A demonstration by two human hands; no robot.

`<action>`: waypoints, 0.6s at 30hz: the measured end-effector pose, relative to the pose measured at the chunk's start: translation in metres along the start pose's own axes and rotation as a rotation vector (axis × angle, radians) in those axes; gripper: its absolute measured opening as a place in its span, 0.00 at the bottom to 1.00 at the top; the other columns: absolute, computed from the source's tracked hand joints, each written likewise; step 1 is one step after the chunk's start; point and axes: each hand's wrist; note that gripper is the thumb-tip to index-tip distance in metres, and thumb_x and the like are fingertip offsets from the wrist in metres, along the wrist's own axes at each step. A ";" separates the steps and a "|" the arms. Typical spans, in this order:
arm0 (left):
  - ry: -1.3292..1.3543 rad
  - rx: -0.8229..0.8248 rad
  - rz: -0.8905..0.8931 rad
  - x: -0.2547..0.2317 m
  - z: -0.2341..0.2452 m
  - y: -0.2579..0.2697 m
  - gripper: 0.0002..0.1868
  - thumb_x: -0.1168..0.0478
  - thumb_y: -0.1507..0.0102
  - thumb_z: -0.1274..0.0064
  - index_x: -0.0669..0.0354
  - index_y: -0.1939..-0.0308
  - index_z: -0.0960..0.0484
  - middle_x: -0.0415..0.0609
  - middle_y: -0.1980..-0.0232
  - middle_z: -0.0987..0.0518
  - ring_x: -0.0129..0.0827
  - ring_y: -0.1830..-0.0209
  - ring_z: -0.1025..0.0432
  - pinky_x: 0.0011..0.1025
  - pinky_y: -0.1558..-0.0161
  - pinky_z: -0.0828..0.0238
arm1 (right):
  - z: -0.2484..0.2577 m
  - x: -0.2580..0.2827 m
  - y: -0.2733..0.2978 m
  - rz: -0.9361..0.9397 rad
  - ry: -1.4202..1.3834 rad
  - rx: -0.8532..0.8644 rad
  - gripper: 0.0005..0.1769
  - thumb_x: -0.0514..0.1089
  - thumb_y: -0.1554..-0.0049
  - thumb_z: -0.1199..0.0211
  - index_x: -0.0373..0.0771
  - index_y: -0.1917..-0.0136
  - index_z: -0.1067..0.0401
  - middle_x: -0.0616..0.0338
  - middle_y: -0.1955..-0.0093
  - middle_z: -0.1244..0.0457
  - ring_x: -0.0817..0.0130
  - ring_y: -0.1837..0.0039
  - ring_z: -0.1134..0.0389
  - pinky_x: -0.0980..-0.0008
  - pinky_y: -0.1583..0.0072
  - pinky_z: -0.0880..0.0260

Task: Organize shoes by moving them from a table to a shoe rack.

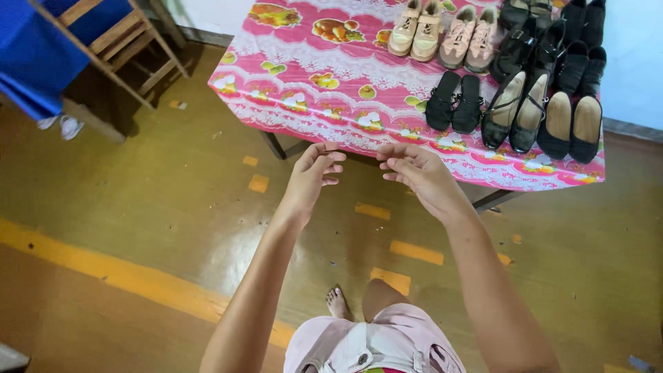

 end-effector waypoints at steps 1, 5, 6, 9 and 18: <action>-0.001 0.011 0.007 -0.002 0.003 -0.012 0.16 0.58 0.32 0.56 0.56 0.42 0.25 0.40 0.50 0.19 0.23 0.55 0.27 0.28 0.52 0.30 | 0.001 0.000 -0.011 -0.002 -0.002 -0.013 0.15 0.36 0.38 0.43 0.34 0.38 0.28 0.59 0.43 0.33 0.72 0.42 0.31 0.68 0.40 0.28; 0.018 0.051 0.027 0.000 0.008 -0.061 0.17 0.57 0.32 0.54 0.56 0.41 0.25 0.40 0.51 0.20 0.23 0.55 0.27 0.28 0.52 0.29 | 0.016 -0.005 -0.051 0.006 0.011 -0.040 0.14 0.36 0.37 0.43 0.32 0.39 0.28 0.59 0.43 0.33 0.73 0.41 0.32 0.69 0.39 0.28; 0.013 0.048 0.034 0.000 0.009 -0.074 0.17 0.56 0.32 0.52 0.56 0.40 0.24 0.40 0.52 0.21 0.23 0.55 0.28 0.29 0.52 0.29 | 0.021 -0.006 -0.062 0.011 0.001 -0.035 0.14 0.36 0.36 0.43 0.32 0.38 0.27 0.59 0.43 0.34 0.73 0.41 0.32 0.69 0.39 0.28; -0.013 0.086 0.022 -0.008 0.002 -0.110 0.17 0.55 0.32 0.53 0.54 0.41 0.24 0.41 0.50 0.19 0.22 0.54 0.27 0.27 0.52 0.30 | 0.038 -0.002 -0.095 0.021 0.012 -0.072 0.13 0.38 0.36 0.43 0.33 0.39 0.28 0.61 0.43 0.33 0.73 0.41 0.31 0.70 0.40 0.28; -0.040 0.130 0.040 -0.020 -0.023 -0.250 0.17 0.56 0.32 0.53 0.55 0.40 0.24 0.44 0.49 0.18 0.26 0.54 0.26 0.28 0.52 0.28 | 0.112 0.016 -0.200 0.031 -0.036 -0.135 0.14 0.37 0.35 0.45 0.34 0.36 0.29 0.61 0.44 0.34 0.71 0.42 0.32 0.71 0.41 0.29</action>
Point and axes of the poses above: each hand's wrist, its own y-axis away from the middle knuckle, its own z-axis out of the back of the hand, x = y × z
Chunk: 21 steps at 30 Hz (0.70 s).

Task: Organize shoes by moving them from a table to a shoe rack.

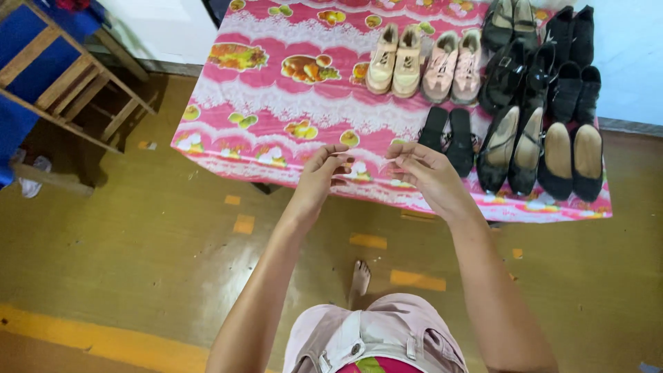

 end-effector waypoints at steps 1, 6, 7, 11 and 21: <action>0.001 0.002 0.002 0.002 -0.002 -0.014 0.17 0.56 0.32 0.53 0.55 0.40 0.24 0.44 0.49 0.18 0.26 0.54 0.26 0.28 0.52 0.28 | 0.006 0.005 -0.009 -0.001 0.001 -0.002 0.14 0.37 0.35 0.45 0.34 0.36 0.29 0.61 0.44 0.34 0.71 0.42 0.32 0.71 0.41 0.29; 0.013 -0.006 0.020 -0.003 -0.001 -0.077 0.18 0.55 0.32 0.54 0.57 0.41 0.24 0.45 0.49 0.18 0.28 0.54 0.26 0.29 0.52 0.29 | 0.025 0.028 -0.061 -0.063 0.074 -0.064 0.12 0.37 0.35 0.45 0.34 0.41 0.27 0.62 0.46 0.33 0.75 0.43 0.32 0.72 0.42 0.30; 0.016 -0.003 0.022 -0.004 0.000 -0.089 0.18 0.55 0.32 0.54 0.57 0.41 0.24 0.45 0.49 0.18 0.28 0.54 0.26 0.29 0.52 0.29 | 0.030 0.029 -0.073 -0.064 0.076 -0.068 0.12 0.37 0.35 0.45 0.34 0.41 0.27 0.62 0.46 0.33 0.75 0.43 0.32 0.72 0.42 0.30; 0.017 0.047 0.034 -0.001 0.014 -0.136 0.17 0.56 0.31 0.54 0.57 0.41 0.25 0.46 0.49 0.19 0.28 0.52 0.26 0.30 0.51 0.29 | 0.045 0.019 -0.115 -0.070 0.026 -0.110 0.11 0.37 0.36 0.44 0.33 0.42 0.27 0.62 0.47 0.33 0.73 0.44 0.30 0.70 0.42 0.27; -0.022 0.218 0.083 -0.033 0.057 -0.278 0.15 0.58 0.31 0.56 0.58 0.43 0.24 0.46 0.49 0.19 0.30 0.52 0.26 0.32 0.51 0.28 | 0.030 0.028 -0.225 -0.063 -0.021 -0.306 0.14 0.37 0.40 0.40 0.34 0.40 0.27 0.59 0.42 0.33 0.71 0.43 0.31 0.69 0.42 0.28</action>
Point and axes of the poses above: each hand's wrist, its own y-axis away from the middle knuckle, its own z-axis out of the back of the hand, x = y × z
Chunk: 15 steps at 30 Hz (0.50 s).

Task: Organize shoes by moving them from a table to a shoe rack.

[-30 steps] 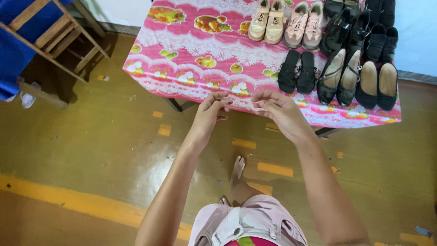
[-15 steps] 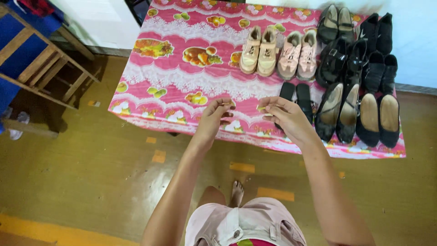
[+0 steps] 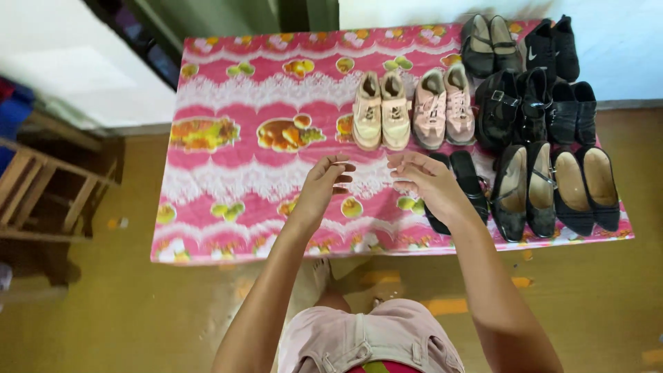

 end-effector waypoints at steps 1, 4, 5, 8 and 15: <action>-0.006 0.016 0.006 -0.004 0.008 -0.012 0.15 0.58 0.31 0.56 0.58 0.43 0.24 0.46 0.49 0.19 0.30 0.52 0.26 0.32 0.51 0.28 | -0.002 -0.005 -0.013 0.003 -0.007 -0.016 0.14 0.37 0.40 0.40 0.34 0.40 0.27 0.59 0.42 0.33 0.71 0.43 0.31 0.69 0.42 0.28; -0.028 0.064 0.042 -0.022 0.025 -0.043 0.15 0.58 0.31 0.57 0.57 0.44 0.24 0.45 0.49 0.19 0.30 0.52 0.26 0.33 0.52 0.28 | -0.011 -0.013 -0.044 0.053 -0.105 -0.025 0.13 0.37 0.39 0.39 0.31 0.42 0.28 0.57 0.42 0.33 0.68 0.43 0.29 0.66 0.40 0.25; -0.065 0.075 0.057 -0.030 0.028 -0.049 0.15 0.57 0.32 0.57 0.57 0.44 0.24 0.44 0.49 0.19 0.30 0.52 0.26 0.33 0.51 0.28 | -0.016 -0.010 -0.050 0.048 -0.107 -0.042 0.14 0.38 0.39 0.40 0.33 0.40 0.28 0.56 0.42 0.32 0.68 0.43 0.29 0.67 0.40 0.26; -0.095 0.109 0.099 -0.041 0.034 -0.073 0.15 0.57 0.32 0.57 0.55 0.45 0.24 0.42 0.50 0.20 0.29 0.52 0.26 0.33 0.50 0.29 | -0.027 -0.009 -0.068 0.022 -0.123 -0.118 0.14 0.38 0.39 0.40 0.33 0.40 0.28 0.57 0.42 0.32 0.69 0.43 0.29 0.67 0.41 0.27; -0.100 0.142 0.158 -0.023 0.041 -0.142 0.13 0.56 0.33 0.55 0.54 0.48 0.22 0.40 0.53 0.20 0.27 0.54 0.28 0.32 0.52 0.30 | -0.020 -0.008 -0.109 -0.018 -0.003 -0.201 0.15 0.40 0.38 0.41 0.36 0.38 0.26 0.63 0.43 0.32 0.76 0.43 0.31 0.73 0.43 0.31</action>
Point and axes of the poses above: each hand's wrist, its own y-axis away from the middle knuckle, its own z-axis out of the back of the hand, x = y × z
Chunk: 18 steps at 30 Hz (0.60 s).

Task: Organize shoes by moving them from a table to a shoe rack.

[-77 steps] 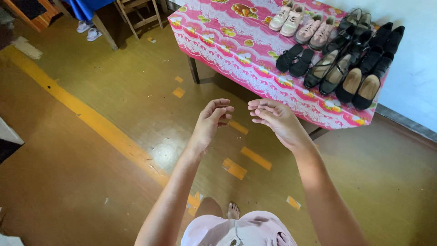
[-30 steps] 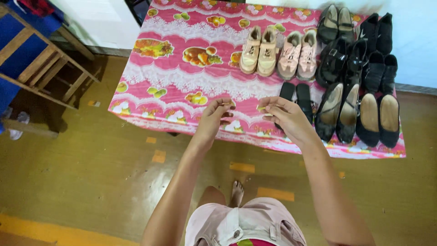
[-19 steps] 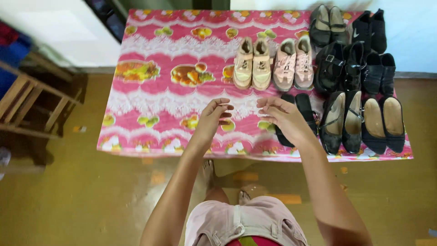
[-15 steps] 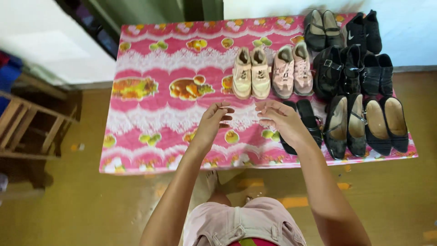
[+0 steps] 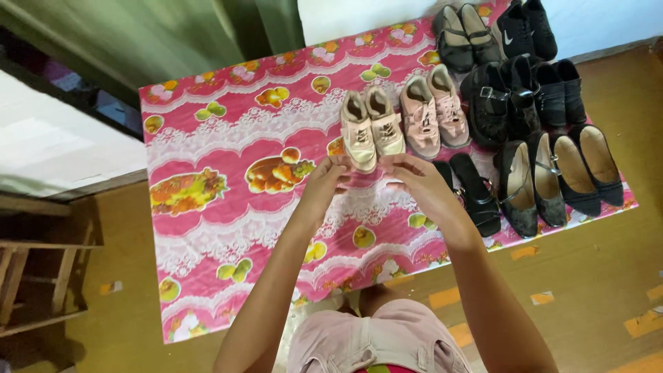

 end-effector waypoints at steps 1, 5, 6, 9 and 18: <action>0.003 0.004 0.005 0.002 0.002 -0.011 0.13 0.56 0.33 0.55 0.54 0.48 0.22 0.40 0.53 0.20 0.27 0.54 0.28 0.32 0.52 0.30 | 0.004 -0.002 -0.010 -0.004 0.001 -0.005 0.15 0.40 0.38 0.41 0.36 0.38 0.26 0.63 0.43 0.32 0.76 0.43 0.31 0.73 0.43 0.31; 0.073 0.013 0.059 0.018 0.007 -0.052 0.13 0.58 0.33 0.55 0.56 0.47 0.23 0.42 0.54 0.19 0.27 0.57 0.28 0.31 0.55 0.30 | 0.024 -0.011 -0.048 0.008 -0.003 0.058 0.16 0.41 0.37 0.42 0.35 0.38 0.25 0.62 0.44 0.32 0.76 0.45 0.32 0.74 0.43 0.31; 0.077 -0.002 0.075 0.022 0.009 -0.062 0.13 0.59 0.34 0.54 0.56 0.47 0.23 0.42 0.53 0.19 0.27 0.57 0.28 0.30 0.55 0.30 | 0.028 -0.015 -0.057 0.022 0.019 0.081 0.17 0.42 0.37 0.43 0.35 0.37 0.25 0.63 0.44 0.32 0.77 0.45 0.32 0.74 0.42 0.31; 0.044 -0.040 0.141 0.031 0.011 -0.090 0.15 0.59 0.34 0.55 0.54 0.44 0.24 0.41 0.52 0.19 0.26 0.56 0.26 0.29 0.56 0.31 | 0.032 -0.013 -0.084 -0.047 -0.009 0.070 0.17 0.43 0.38 0.41 0.35 0.38 0.26 0.60 0.44 0.31 0.75 0.45 0.31 0.72 0.43 0.29; -0.044 -0.083 0.229 0.126 0.035 -0.189 0.23 0.57 0.35 0.49 0.57 0.36 0.27 0.46 0.45 0.21 0.30 0.51 0.29 0.30 0.53 0.32 | 0.052 -0.101 -0.184 -0.328 0.366 -0.041 0.27 0.45 0.40 0.39 0.41 0.28 0.34 0.52 0.35 0.35 0.63 0.38 0.31 0.63 0.39 0.28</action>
Point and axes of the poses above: each hand's wrist, its own y-axis away from the middle knuckle, its own z-axis out of the back of the hand, x = y × z
